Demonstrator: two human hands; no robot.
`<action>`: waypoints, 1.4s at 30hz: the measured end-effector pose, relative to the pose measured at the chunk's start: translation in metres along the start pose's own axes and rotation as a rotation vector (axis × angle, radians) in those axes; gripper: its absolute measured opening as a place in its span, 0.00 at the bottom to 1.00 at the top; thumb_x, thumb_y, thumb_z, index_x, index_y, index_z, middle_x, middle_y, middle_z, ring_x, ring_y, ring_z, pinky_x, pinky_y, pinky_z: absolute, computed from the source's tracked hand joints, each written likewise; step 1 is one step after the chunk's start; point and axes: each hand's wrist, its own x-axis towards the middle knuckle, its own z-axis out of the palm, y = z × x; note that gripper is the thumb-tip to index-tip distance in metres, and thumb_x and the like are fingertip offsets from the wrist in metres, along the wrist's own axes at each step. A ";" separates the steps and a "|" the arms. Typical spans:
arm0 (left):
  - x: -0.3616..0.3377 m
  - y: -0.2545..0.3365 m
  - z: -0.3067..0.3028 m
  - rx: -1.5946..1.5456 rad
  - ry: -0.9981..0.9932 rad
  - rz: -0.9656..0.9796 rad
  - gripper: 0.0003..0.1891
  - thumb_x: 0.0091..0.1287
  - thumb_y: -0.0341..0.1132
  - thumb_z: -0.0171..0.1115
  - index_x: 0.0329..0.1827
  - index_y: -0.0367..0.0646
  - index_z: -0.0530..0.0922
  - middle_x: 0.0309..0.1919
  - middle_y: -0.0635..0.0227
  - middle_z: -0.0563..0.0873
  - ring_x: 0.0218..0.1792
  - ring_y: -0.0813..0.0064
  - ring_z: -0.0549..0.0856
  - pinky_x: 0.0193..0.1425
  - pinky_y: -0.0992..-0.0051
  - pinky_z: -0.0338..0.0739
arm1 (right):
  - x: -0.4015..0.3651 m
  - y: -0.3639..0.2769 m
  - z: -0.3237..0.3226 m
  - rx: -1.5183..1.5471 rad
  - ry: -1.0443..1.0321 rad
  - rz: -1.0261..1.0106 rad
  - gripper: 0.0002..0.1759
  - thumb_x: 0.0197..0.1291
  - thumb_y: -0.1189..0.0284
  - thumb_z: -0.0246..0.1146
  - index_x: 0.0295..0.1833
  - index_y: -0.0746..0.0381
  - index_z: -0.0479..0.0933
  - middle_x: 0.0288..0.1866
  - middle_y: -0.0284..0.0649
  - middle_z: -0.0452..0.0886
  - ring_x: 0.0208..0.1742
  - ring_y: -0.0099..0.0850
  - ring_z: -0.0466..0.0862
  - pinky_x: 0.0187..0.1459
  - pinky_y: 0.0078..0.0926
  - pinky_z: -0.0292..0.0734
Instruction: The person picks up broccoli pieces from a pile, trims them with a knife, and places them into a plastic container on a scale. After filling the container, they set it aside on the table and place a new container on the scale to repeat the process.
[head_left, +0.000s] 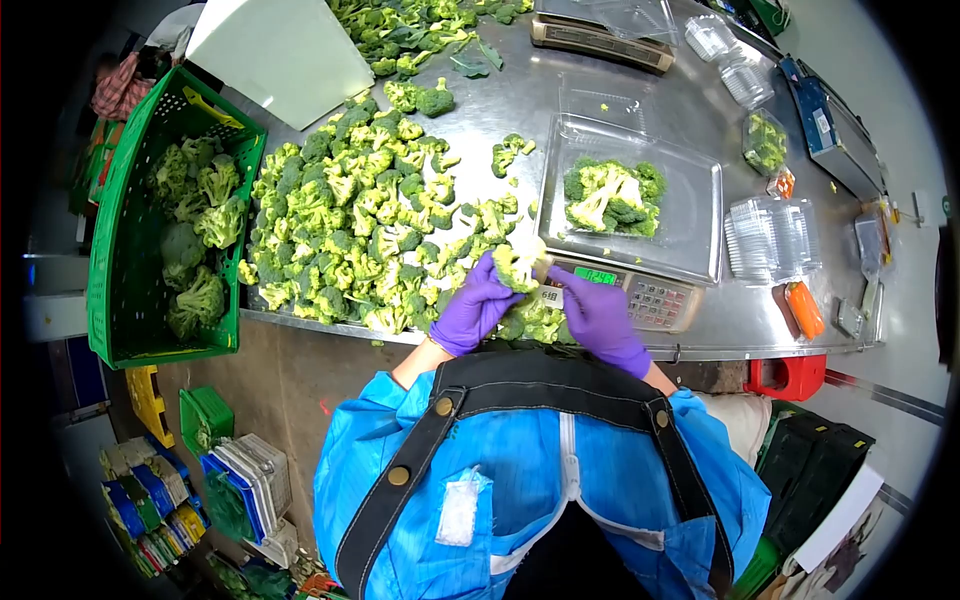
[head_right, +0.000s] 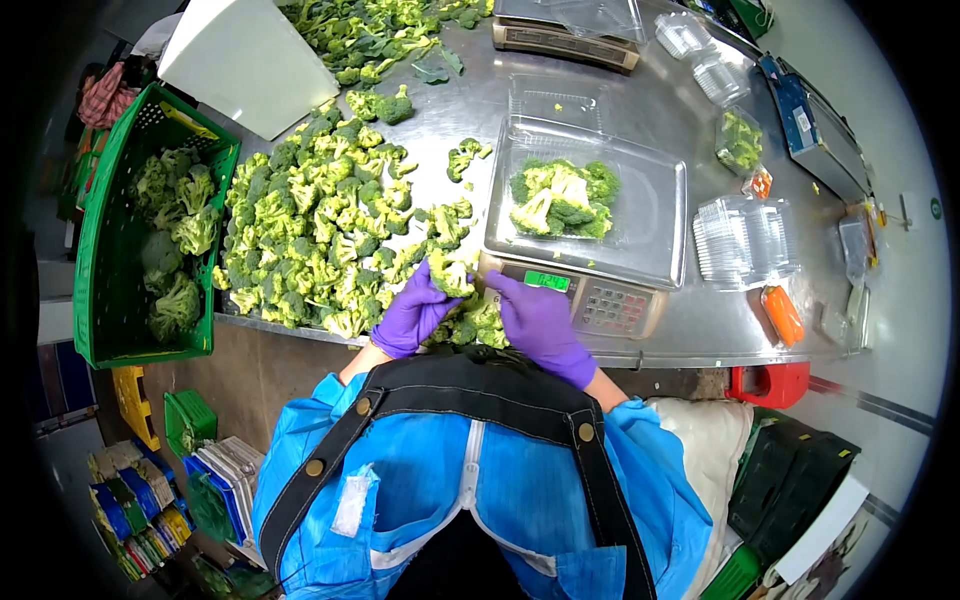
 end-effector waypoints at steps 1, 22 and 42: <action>0.001 -0.004 0.006 0.027 -0.011 -0.008 0.36 0.53 0.15 0.47 0.69 0.38 0.53 0.62 0.56 0.67 0.59 0.63 0.74 0.62 0.65 0.73 | 0.002 -0.003 0.004 -0.002 0.004 0.004 0.16 0.52 0.75 0.58 0.49 0.57 0.75 0.21 0.41 0.76 0.22 0.39 0.79 0.25 0.33 0.72; 0.032 0.029 0.041 0.863 -0.075 0.140 0.30 0.49 0.25 0.65 0.59 0.37 0.66 0.48 0.66 0.76 0.50 0.76 0.76 0.56 0.77 0.71 | -0.046 0.036 -0.004 0.176 0.139 0.442 0.12 0.54 0.70 0.63 0.45 0.58 0.80 0.15 0.34 0.69 0.18 0.24 0.75 0.24 0.23 0.68; 0.145 0.035 0.020 1.463 -0.097 0.584 0.29 0.49 0.38 0.66 0.56 0.41 0.71 0.53 0.57 0.74 0.59 0.59 0.70 0.65 0.65 0.62 | -0.024 0.041 -0.025 0.613 0.519 0.565 0.11 0.63 0.75 0.57 0.47 0.68 0.78 0.19 0.28 0.71 0.18 0.13 0.68 0.20 0.13 0.62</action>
